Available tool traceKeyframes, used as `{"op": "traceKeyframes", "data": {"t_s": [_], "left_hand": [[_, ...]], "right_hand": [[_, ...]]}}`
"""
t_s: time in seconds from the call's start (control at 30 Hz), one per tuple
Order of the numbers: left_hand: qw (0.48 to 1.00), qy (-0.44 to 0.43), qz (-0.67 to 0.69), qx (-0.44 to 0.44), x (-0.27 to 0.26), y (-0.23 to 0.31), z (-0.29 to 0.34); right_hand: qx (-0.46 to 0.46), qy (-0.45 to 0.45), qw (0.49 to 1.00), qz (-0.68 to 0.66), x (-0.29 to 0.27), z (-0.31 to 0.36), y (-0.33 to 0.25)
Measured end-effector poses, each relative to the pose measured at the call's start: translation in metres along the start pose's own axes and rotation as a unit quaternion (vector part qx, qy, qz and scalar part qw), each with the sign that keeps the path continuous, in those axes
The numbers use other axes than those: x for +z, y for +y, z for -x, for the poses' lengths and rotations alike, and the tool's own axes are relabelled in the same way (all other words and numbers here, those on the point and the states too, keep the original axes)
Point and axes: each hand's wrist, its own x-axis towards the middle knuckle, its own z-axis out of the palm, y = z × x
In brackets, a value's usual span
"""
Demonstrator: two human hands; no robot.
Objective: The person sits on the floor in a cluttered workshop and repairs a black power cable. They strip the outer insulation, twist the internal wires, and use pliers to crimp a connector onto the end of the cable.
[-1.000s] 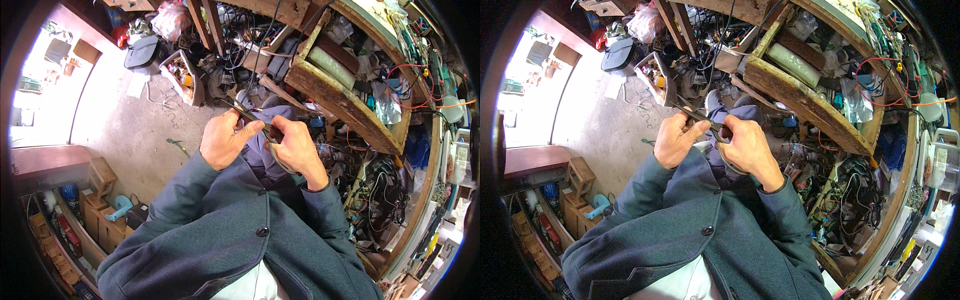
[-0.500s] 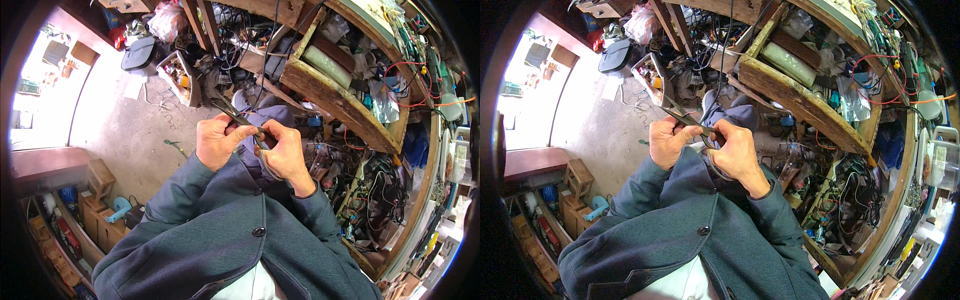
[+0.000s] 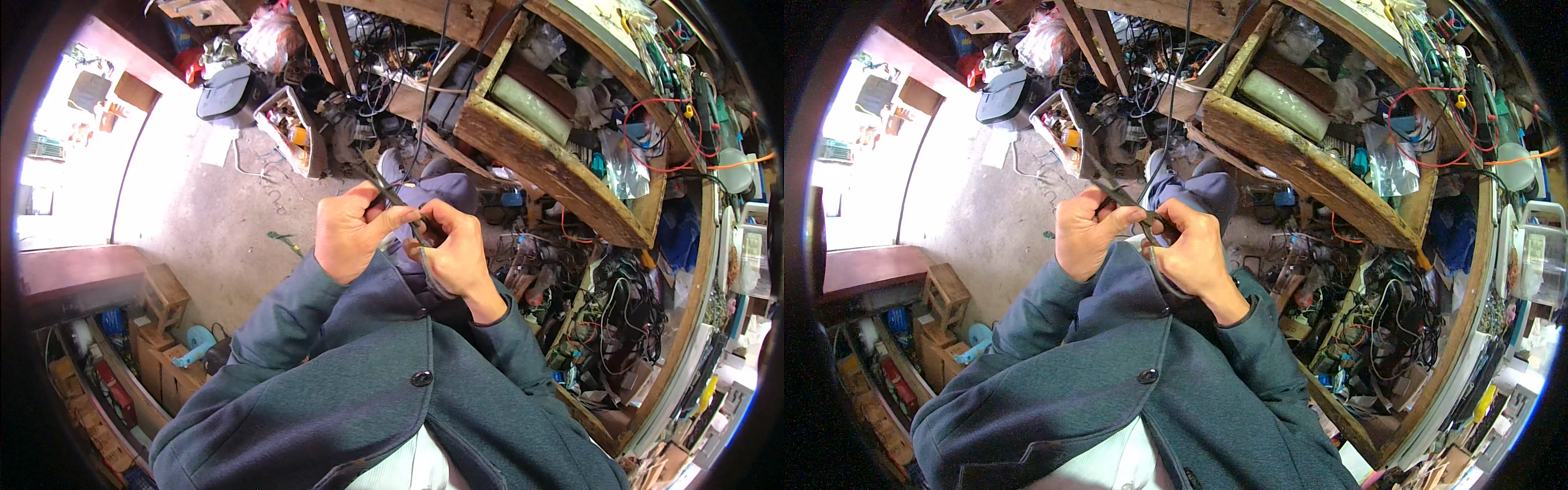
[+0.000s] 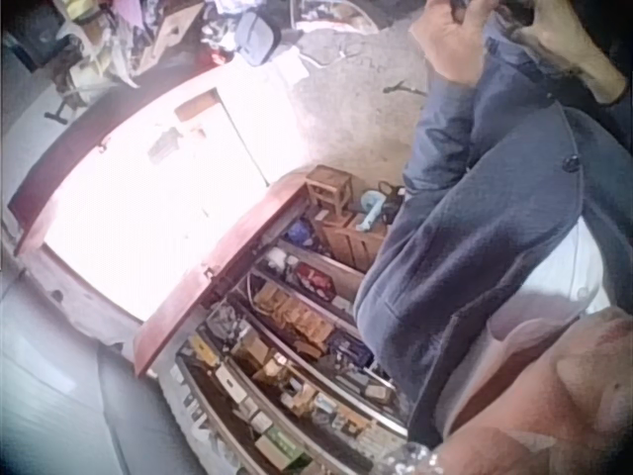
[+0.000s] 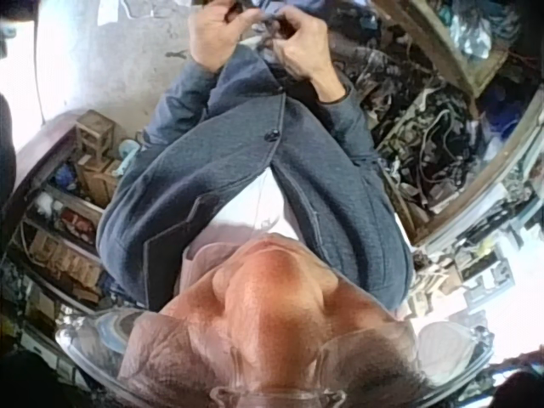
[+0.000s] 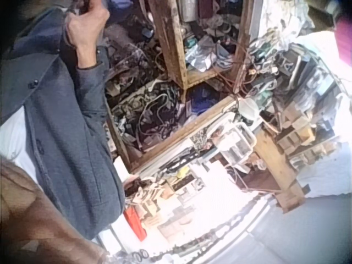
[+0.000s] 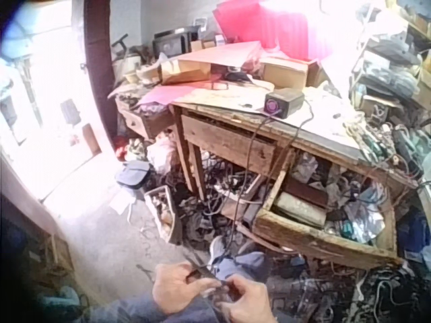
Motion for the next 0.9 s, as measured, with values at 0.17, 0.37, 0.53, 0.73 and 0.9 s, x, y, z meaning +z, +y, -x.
{"op": "traceKeyframes", "data": {"t_s": [0.17,0.37,0.53,0.73,0.9], "left_hand": [[0.999,-0.002,0.046,0.026,0.0,0.011,-0.001],[0.992,0.023,-0.057,0.111,-0.004,0.012,-0.001],[0.95,0.047,-0.217,0.221,-0.008,0.011,-0.003],[0.944,0.02,-0.246,0.22,-0.01,0.007,-0.001],[0.979,0.016,-0.081,0.185,-0.001,0.008,0.0]], "right_hand": [[0.095,-0.112,0.968,-0.205,-0.004,-0.003,0.004],[0.111,-0.15,0.965,-0.185,-0.008,-0.004,-0.004],[0.053,-0.161,0.985,-0.036,-0.018,-0.006,-0.015],[0.034,-0.125,0.99,0.048,-0.018,-0.007,-0.02],[-0.003,-0.095,0.992,0.086,-0.017,-0.008,-0.019]]}}
